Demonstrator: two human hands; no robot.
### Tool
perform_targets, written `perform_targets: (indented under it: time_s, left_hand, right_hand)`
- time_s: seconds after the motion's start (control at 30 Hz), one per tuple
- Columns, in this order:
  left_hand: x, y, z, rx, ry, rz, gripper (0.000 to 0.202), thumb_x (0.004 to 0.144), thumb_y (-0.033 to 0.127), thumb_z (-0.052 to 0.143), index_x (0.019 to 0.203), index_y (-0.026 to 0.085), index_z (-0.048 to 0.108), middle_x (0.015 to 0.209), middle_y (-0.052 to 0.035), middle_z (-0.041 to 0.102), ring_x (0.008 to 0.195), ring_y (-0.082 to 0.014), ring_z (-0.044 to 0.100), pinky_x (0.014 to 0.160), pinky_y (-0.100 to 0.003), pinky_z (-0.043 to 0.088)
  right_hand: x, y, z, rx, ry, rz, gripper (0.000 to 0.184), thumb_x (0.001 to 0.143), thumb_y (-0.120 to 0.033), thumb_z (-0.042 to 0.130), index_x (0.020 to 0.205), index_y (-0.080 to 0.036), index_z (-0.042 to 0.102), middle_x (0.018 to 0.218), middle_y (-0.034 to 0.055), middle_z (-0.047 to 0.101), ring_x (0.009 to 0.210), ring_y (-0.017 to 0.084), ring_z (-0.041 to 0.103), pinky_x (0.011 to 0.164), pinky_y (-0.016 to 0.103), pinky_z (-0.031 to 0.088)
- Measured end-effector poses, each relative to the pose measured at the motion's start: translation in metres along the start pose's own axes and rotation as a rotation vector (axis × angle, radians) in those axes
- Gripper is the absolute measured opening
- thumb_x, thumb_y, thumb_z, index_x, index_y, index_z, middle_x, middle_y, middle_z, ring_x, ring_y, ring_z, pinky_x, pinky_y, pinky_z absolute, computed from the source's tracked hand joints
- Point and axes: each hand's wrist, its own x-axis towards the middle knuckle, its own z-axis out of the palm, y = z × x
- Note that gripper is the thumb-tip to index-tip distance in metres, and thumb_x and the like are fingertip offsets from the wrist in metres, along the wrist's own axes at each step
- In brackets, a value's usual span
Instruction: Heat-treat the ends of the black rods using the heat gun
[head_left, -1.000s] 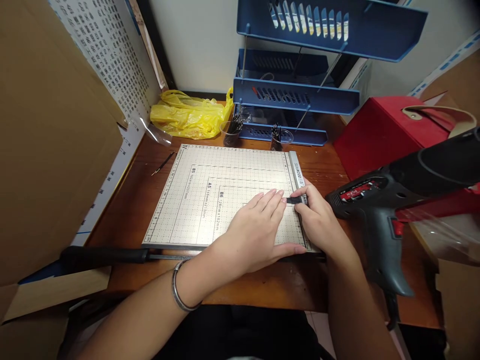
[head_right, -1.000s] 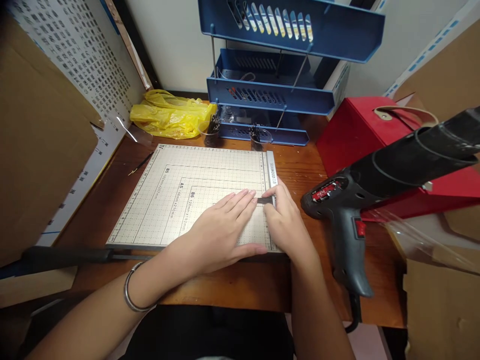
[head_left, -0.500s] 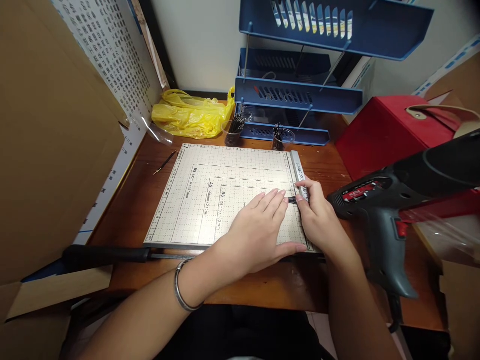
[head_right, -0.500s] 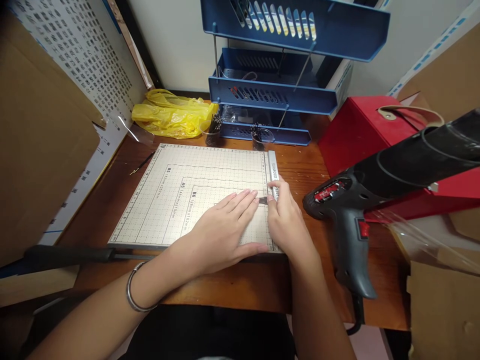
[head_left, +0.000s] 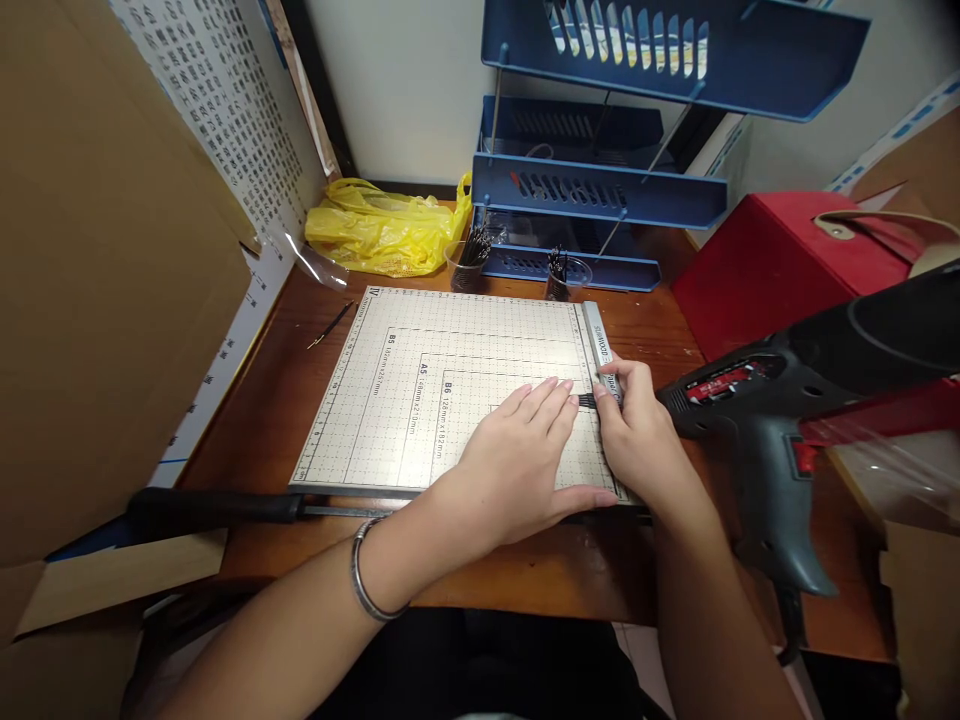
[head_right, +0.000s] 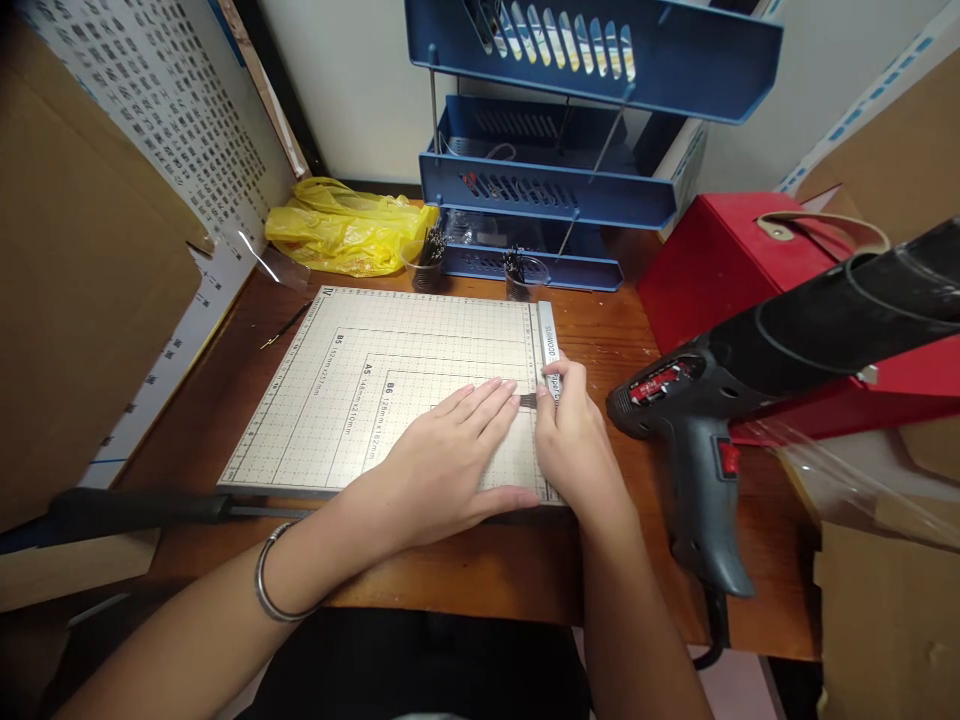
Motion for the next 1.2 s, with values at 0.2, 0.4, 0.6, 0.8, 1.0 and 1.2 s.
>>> perform_targets:
  time_s: [0.2, 0.4, 0.6, 0.8, 1.0, 1.2]
  left_hand:
    - [0.0002, 0.0001, -0.0010, 0.008, -0.003, 0.004, 0.098, 0.097, 0.079, 0.036, 0.158, 0.001, 0.037, 0.168, -0.0185, 0.031, 0.159, -0.0300, 0.026, 0.131, -0.043, 0.019]
    - [0.0002, -0.0006, 0.0003, 0.029, 0.022, 0.015, 0.094, 0.099, 0.076, 0.037, 0.157, 0.002, 0.038, 0.167, -0.0186, 0.034, 0.157, -0.0302, 0.030, 0.130, -0.044, 0.023]
    - [0.0003, -0.0001, -0.0005, 0.017, -0.010, 0.002, 0.097, 0.098, 0.077, 0.037, 0.158, 0.001, 0.037, 0.168, -0.0185, 0.031, 0.158, -0.0307, 0.027, 0.131, -0.044, 0.021]
    - [0.0004, 0.0003, -0.0021, 0.012, -0.032, 0.001, 0.098, 0.098, 0.077, 0.037, 0.159, 0.001, 0.033, 0.169, -0.0186, 0.027, 0.159, -0.0306, 0.024, 0.131, -0.044, 0.019]
    - [0.0000, 0.0004, -0.0019, 0.024, -0.016, 0.005, 0.098, 0.098, 0.077, 0.038, 0.160, 0.001, 0.033, 0.168, -0.0187, 0.031, 0.159, -0.0303, 0.026, 0.131, -0.043, 0.019]
    - [0.0000, 0.0005, -0.0011, 0.032, -0.021, 0.004, 0.099, 0.098, 0.078, 0.037, 0.159, 0.001, 0.034, 0.168, -0.0186, 0.030, 0.159, -0.0306, 0.025, 0.132, -0.044, 0.019]
  right_hand:
    - [0.0009, -0.0003, 0.0000, 0.007, -0.023, -0.001, 0.018, 0.099, -0.041, 0.043, 0.101, -0.025, 0.050, 0.125, 0.0128, 0.065, 0.107, 0.031, 0.063, 0.094, 0.046, 0.045]
    - [-0.0005, -0.0023, -0.0014, 0.018, -0.034, -0.020, 0.021, 0.099, -0.045, 0.044, 0.104, -0.025, 0.051, 0.119, 0.0105, 0.066, 0.106, 0.029, 0.062, 0.092, 0.042, 0.046]
    - [0.0009, -0.0011, -0.0001, 0.018, -0.024, -0.001, 0.021, 0.099, -0.041, 0.040, 0.107, -0.025, 0.050, 0.140, 0.0145, 0.061, 0.118, 0.034, 0.062, 0.097, 0.048, 0.045]
    - [-0.0014, -0.0030, -0.0020, 0.033, -0.035, 0.013, 0.031, 0.101, -0.046, 0.037, 0.118, -0.024, 0.050, 0.136, 0.0165, 0.062, 0.121, 0.035, 0.060, 0.102, 0.053, 0.044]
    - [-0.0016, -0.0051, -0.0032, 0.026, -0.058, 0.039, 0.046, 0.098, -0.052, 0.046, 0.136, -0.024, 0.048, 0.139, 0.0162, 0.060, 0.122, 0.037, 0.060, 0.103, 0.056, 0.045]
    - [-0.0012, -0.0035, -0.0015, 0.033, -0.064, -0.004, 0.043, 0.101, -0.045, 0.040, 0.138, -0.023, 0.047, 0.145, 0.0165, 0.057, 0.129, 0.036, 0.057, 0.108, 0.056, 0.042]
